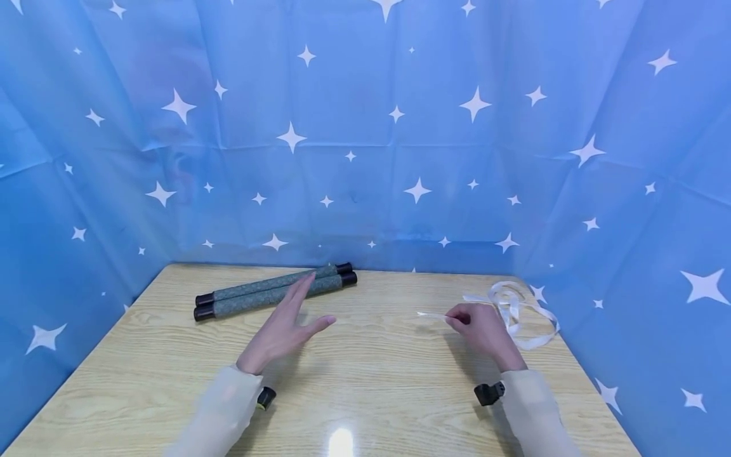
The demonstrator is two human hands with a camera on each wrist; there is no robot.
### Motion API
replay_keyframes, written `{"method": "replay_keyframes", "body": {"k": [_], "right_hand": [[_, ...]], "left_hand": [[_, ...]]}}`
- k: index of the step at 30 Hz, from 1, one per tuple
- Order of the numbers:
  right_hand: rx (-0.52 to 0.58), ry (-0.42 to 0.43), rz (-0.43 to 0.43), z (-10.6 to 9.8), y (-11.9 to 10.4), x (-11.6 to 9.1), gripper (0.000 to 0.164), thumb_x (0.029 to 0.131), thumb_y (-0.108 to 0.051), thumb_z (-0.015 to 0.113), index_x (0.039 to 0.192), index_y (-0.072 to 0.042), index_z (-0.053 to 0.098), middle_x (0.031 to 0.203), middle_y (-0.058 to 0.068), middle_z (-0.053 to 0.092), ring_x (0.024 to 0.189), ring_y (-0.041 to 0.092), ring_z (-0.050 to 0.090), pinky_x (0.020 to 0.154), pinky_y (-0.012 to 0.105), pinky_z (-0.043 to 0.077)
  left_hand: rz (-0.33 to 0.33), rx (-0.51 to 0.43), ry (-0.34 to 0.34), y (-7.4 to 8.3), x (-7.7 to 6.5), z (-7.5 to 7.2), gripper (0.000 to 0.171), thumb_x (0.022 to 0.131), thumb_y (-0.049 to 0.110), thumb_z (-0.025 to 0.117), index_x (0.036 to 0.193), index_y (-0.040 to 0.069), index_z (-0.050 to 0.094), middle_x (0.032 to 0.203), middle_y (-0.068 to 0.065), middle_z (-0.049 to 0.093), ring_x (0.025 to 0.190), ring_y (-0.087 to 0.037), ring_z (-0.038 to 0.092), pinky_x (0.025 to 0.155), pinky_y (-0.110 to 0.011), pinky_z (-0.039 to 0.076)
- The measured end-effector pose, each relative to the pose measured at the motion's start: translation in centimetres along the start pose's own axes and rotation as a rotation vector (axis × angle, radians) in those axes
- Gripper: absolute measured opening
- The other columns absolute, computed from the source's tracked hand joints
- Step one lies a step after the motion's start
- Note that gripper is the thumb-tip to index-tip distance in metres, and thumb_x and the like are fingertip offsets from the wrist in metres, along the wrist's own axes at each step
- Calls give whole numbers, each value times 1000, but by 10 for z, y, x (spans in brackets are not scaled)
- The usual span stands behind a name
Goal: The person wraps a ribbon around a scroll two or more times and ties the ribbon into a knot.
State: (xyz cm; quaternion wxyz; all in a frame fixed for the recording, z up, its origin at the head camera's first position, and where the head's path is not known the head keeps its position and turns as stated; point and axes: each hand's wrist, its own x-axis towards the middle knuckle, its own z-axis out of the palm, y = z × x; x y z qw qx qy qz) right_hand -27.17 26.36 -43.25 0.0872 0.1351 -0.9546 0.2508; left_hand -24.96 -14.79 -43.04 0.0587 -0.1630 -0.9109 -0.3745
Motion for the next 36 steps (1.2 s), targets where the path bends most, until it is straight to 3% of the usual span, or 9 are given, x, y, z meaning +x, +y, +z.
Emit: {"method": "replay_keyframes", "body": {"k": [9, 12, 17, 20, 28, 36], "right_hand": [[75, -3, -60, 1, -33, 3, 9, 94, -18, 68, 93, -14, 76, 78, -6, 65, 66, 11, 55, 59, 31, 46], [88, 8, -79, 2, -47, 4, 7, 93, -19, 68, 92, -17, 75, 77, -8, 64, 65, 10, 55, 57, 30, 46], [103, 29, -145, 2, -68, 5, 6, 93, -19, 69, 91, -18, 75, 77, -10, 63, 64, 10, 56, 54, 29, 47], [111, 49, -171, 4, -79, 5, 6, 92, -18, 70, 89, -19, 75, 77, -11, 63, 63, 8, 56, 54, 28, 48], [109, 73, -249, 13, -94, 0, 8, 89, -14, 73, 85, -20, 74, 77, -13, 61, 63, 4, 53, 58, 24, 49], [97, 106, -322, 20, -102, -3, 8, 88, -13, 74, 87, -21, 75, 77, -15, 59, 62, 3, 50, 56, 22, 47]], "left_hand": [[57, -78, -16, 25, 13, 16, 86, 88, 69, 55, 157, 45, 11, 162, 6, 17, 145, -24, 24, 107, -58, 31], [65, -117, -33, 34, 17, 20, 84, 88, 69, 55, 158, 42, 15, 161, 6, 22, 142, -22, 31, 107, -52, 34], [89, -240, -72, 48, 25, 25, 84, 90, 64, 56, 159, 28, 24, 154, 1, 37, 136, -19, 41, 107, -39, 38], [85, -306, -103, 56, 28, 27, 80, 93, 60, 55, 157, 22, 30, 143, -2, 49, 130, -19, 48, 103, -39, 43], [24, -348, -169, 71, 29, 32, 66, 96, 59, 52, 144, 15, 51, 117, 1, 67, 100, -11, 65, 83, -35, 54], [-136, -665, -302, 68, 25, 43, 63, 96, 56, 55, 123, 0, 63, 96, -17, 70, 87, -33, 70, 80, -47, 55]]}}
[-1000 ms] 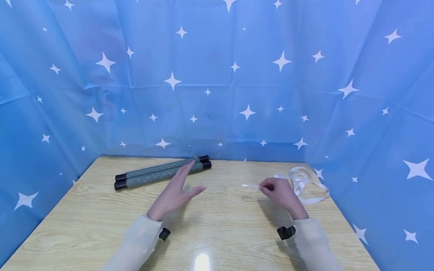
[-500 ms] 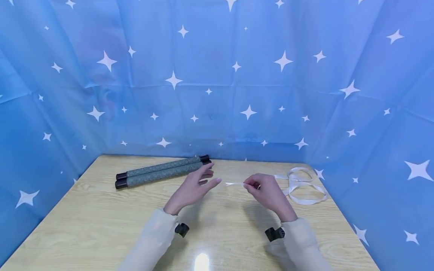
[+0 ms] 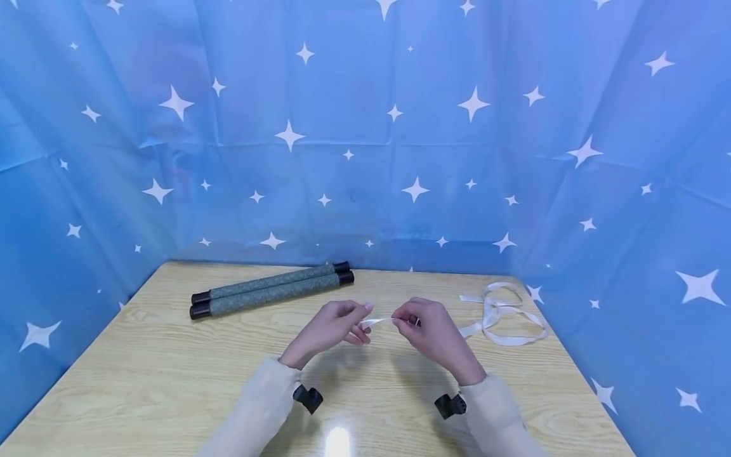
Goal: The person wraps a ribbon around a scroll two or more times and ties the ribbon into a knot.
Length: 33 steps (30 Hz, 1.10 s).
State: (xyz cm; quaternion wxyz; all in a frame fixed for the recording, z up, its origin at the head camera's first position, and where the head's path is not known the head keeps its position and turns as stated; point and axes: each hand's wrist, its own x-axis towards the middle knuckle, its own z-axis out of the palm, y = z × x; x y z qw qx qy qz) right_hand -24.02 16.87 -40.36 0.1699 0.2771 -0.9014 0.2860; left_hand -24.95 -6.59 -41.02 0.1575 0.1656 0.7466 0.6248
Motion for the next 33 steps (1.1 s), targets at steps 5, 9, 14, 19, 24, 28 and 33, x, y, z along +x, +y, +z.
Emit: {"method": "replay_keyframes", "body": {"k": [5, 9, 14, 19, 24, 28, 33], "right_hand": [[1, 21, -68, 6, -6, 0, 8, 87, -12, 74, 88, -20, 75, 80, -15, 60, 66, 1, 52, 58, 21, 48], [-6, 44, -109, 9, -9, -2, 9, 87, -11, 74, 88, -20, 74, 81, -14, 60, 67, 1, 53, 59, 20, 48], [-23, 66, -141, 11, -10, -4, 9, 86, -10, 75, 89, -19, 74, 84, -14, 61, 70, 1, 55, 61, 21, 50], [-14, 54, -151, 11, -11, -4, 8, 86, -9, 75, 90, -16, 75, 83, -12, 61, 70, 1, 55, 61, 21, 50], [33, -10, -105, 9, -11, -3, 9, 87, -15, 75, 95, -16, 74, 83, -12, 61, 70, 3, 56, 61, 23, 51], [124, -73, -48, 9, -11, -4, 20, 89, -24, 73, 108, -17, 72, 95, -9, 65, 80, 8, 59, 67, 31, 55], [297, -187, -24, 9, -12, -4, 35, 95, -31, 67, 127, -17, 66, 120, -9, 65, 103, 11, 61, 84, 42, 53]], "left_hand": [[-59, -104, -24, -2, -1, 3, 58, 97, 51, 56, 106, -5, 65, 90, -27, 68, 73, -32, 71, 75, -51, 55], [-96, -120, -50, -1, -4, 4, 56, 95, 49, 59, 106, -6, 66, 85, -25, 69, 64, -24, 70, 72, -48, 56], [-135, -118, -93, -3, -4, 7, 48, 96, 45, 60, 102, -2, 69, 76, -17, 69, 58, -18, 68, 67, -45, 58], [-95, -121, -93, -3, -2, 8, 31, 98, 28, 62, 100, -2, 69, 74, -13, 68, 56, -17, 66, 60, -37, 58], [-45, -67, -63, 0, -2, 6, 24, 98, 23, 62, 103, 0, 68, 74, -13, 69, 55, -17, 66, 59, -38, 58], [-2, 6, -86, 1, -5, 3, 23, 99, 22, 61, 105, 1, 69, 75, -16, 68, 55, -18, 65, 63, -49, 57], [56, 73, -157, 4, -9, -3, 18, 100, 22, 60, 105, 9, 72, 80, -30, 65, 55, -23, 64, 66, -61, 52]]}}
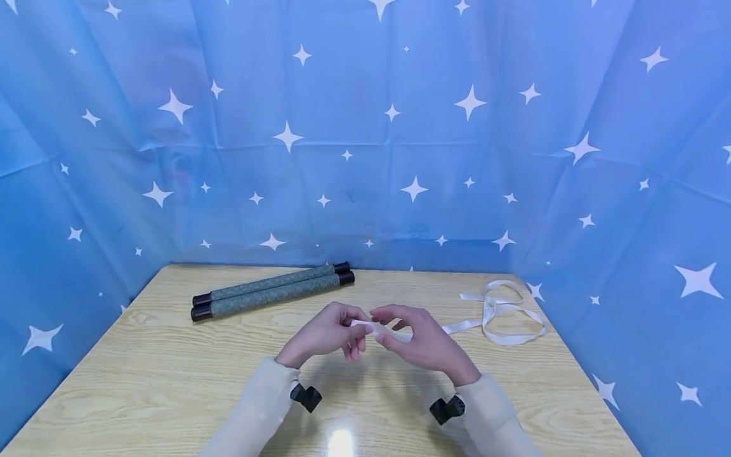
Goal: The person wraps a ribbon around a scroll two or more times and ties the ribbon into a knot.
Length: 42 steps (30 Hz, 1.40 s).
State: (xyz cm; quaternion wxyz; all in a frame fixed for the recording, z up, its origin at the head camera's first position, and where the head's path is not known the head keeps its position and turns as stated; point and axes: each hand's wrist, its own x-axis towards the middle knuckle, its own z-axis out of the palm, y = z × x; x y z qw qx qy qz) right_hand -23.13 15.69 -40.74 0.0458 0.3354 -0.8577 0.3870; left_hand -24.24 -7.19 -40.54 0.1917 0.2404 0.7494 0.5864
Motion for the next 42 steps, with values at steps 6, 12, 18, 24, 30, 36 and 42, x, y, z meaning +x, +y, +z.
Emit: {"method": "replay_keyframes", "body": {"k": [6, 12, 18, 24, 30, 36, 42], "right_hand": [[94, -116, 79, -1, -1, 0, 29, 100, -42, 56, 117, -23, 70, 95, -13, 69, 88, 9, 65, 83, 38, 52], [62, -158, 123, -7, 2, -2, 24, 101, -42, 54, 93, -28, 71, 72, -8, 62, 58, 9, 52, 55, 26, 45], [95, -215, 118, -14, 5, -3, 18, 97, -39, 62, 84, -30, 71, 66, -8, 60, 52, 7, 42, 48, 21, 35], [147, -301, 127, -22, 8, -7, 24, 97, -39, 62, 83, -23, 74, 63, -4, 60, 48, 7, 34, 46, 21, 28], [189, -362, 117, -33, 12, -10, 26, 99, -34, 60, 80, -22, 72, 60, 5, 58, 45, 6, 31, 46, 20, 26], [222, -398, 118, -46, 21, -14, 29, 101, -31, 56, 80, -19, 72, 60, 11, 59, 51, 11, 47, 51, 24, 40], [187, -361, 145, -55, 34, -17, 28, 102, -27, 55, 82, -20, 73, 64, 17, 61, 57, 10, 51, 58, 27, 45]], "left_hand": [[58, 98, -64, 3, -4, -6, 19, 101, 24, 58, 99, 11, 72, 73, -24, 65, 53, -28, 64, 60, -55, 55], [60, 130, -58, 4, -6, -13, 20, 101, 23, 57, 95, 9, 70, 70, -20, 64, 53, -30, 64, 61, -59, 53], [38, 157, -36, 4, -9, -25, 19, 101, 20, 57, 96, 6, 69, 73, -25, 65, 55, -33, 64, 61, -59, 53], [37, 178, -5, 4, -13, -38, 18, 101, 18, 57, 97, 5, 69, 76, -26, 65, 57, -32, 65, 61, -59, 53], [23, 185, 13, 4, -19, -51, 19, 102, 18, 56, 99, 5, 69, 78, -25, 66, 58, -30, 65, 62, -58, 54], [-12, 206, 42, 7, -26, -64, 19, 102, 18, 56, 98, 5, 69, 78, -24, 65, 60, -30, 64, 62, -54, 55], [-20, 228, 70, 3, -31, -79, 21, 102, 20, 56, 97, 3, 68, 77, -22, 65, 61, -31, 64, 63, -56, 54]]}}
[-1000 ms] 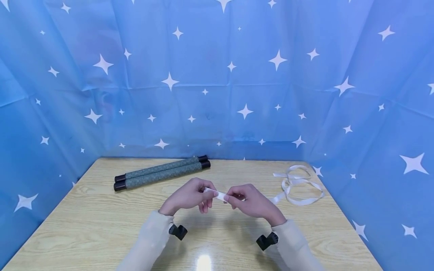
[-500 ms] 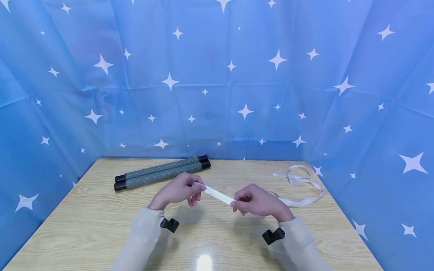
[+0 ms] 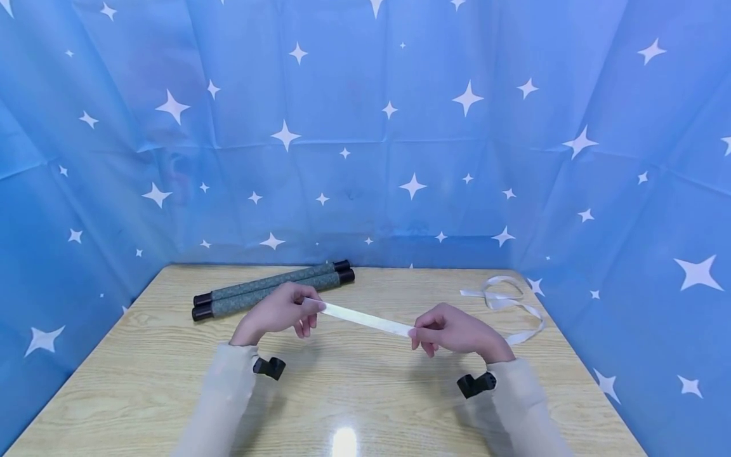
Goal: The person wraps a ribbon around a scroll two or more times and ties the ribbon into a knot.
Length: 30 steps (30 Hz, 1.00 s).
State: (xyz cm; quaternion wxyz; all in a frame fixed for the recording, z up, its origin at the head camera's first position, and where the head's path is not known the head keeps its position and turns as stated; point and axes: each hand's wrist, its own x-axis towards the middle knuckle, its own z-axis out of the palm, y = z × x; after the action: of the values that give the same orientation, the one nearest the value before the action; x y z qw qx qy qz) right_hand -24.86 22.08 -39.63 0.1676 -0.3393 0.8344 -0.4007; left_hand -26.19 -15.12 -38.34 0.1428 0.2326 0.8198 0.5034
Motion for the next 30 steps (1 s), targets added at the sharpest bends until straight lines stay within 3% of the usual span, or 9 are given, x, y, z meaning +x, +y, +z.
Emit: {"method": "replay_keyframes", "body": {"k": [4, 11, 16, 21, 27, 30], "right_hand": [[-9, 1, 1, -6, -1, -5, 29, 103, -24, 54, 83, -17, 73, 65, 19, 61, 55, 10, 46, 53, 25, 38], [-2, -13, 31, -17, 12, -13, 34, 103, -34, 53, 79, -18, 73, 61, 12, 59, 57, 29, 52, 61, 35, 48], [-18, -10, 37, -25, 20, -20, 37, 103, -32, 54, 75, -13, 71, 59, 12, 59, 56, 39, 51, 56, 39, 47], [-59, 30, 133, -31, 26, -27, 41, 101, -35, 57, 71, -9, 68, 55, 11, 53, 47, 22, 45, 48, 28, 40], [-94, 66, 228, -37, 33, -34, 39, 99, -35, 59, 70, -10, 67, 55, 3, 52, 51, 32, 48, 53, 30, 42], [-116, 68, 236, -40, 35, -38, 38, 99, -36, 59, 71, -11, 68, 55, 4, 51, 47, 22, 44, 50, 28, 38]], "left_hand": [[-10, 10, 15, -3, -4, -9, 22, 102, 21, 57, 97, 2, 68, 77, -21, 64, 61, -31, 64, 61, -51, 56], [-53, 13, 33, -7, -15, -25, 22, 102, 18, 55, 101, 1, 68, 80, -23, 64, 63, -31, 65, 64, -54, 55], [-101, 32, 57, -14, -23, -37, 25, 102, 20, 55, 105, -3, 66, 80, -19, 64, 64, -30, 65, 66, -53, 55], [-150, 24, 86, -23, -30, -51, 24, 102, 19, 55, 103, -3, 65, 80, -20, 65, 64, -31, 65, 68, -54, 55], [-195, 23, 123, -33, -42, -67, 24, 101, 19, 56, 99, -3, 64, 83, -27, 64, 66, -33, 65, 68, -53, 55], [-214, 34, 139, -39, -50, -74, 25, 102, 19, 56, 99, -4, 63, 79, -22, 65, 66, -32, 65, 68, -52, 56]]}}
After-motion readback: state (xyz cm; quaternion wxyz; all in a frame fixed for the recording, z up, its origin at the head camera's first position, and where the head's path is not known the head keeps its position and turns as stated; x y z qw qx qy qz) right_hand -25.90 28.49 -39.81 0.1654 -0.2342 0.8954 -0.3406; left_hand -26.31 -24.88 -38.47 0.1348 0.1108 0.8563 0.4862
